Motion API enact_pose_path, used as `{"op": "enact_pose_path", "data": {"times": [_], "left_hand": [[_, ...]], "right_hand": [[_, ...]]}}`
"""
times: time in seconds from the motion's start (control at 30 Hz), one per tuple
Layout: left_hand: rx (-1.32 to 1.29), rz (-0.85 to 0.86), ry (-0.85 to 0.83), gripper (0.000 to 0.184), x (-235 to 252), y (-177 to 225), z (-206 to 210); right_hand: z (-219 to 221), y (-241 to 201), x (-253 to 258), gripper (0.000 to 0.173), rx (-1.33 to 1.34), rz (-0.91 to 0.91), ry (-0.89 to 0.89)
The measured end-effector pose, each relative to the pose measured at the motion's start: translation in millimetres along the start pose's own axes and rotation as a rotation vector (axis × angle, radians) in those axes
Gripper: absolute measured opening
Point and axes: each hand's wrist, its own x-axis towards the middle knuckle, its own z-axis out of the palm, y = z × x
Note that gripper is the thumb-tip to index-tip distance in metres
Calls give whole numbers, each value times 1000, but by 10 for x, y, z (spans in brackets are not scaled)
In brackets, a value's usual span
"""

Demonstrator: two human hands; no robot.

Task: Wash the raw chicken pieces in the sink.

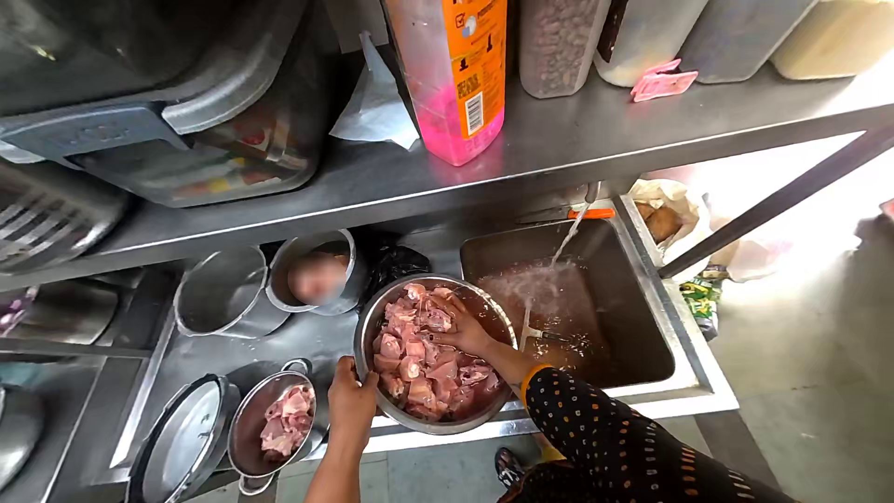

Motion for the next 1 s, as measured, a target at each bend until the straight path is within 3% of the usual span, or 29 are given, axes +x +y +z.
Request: {"op": "enact_pose_path", "data": {"times": [0.53,0.67,0.77,0.9,1.0], "left_hand": [[56,31,-9,27,-152,395,177],[134,69,-6,30,-184,443,266],[141,61,12,31,-207,477,295],[61,48,31,30,-238,513,337],[63,33,35,29,-262,470,307]], "right_hand": [[-154,260,31,82,146,-49,36],[59,916,321,89,178,-171,114],[-32,691,239,87,165,-23,78],[45,932,341,87,165,-155,135],[-171,443,45,81,154,-65,92]]}}
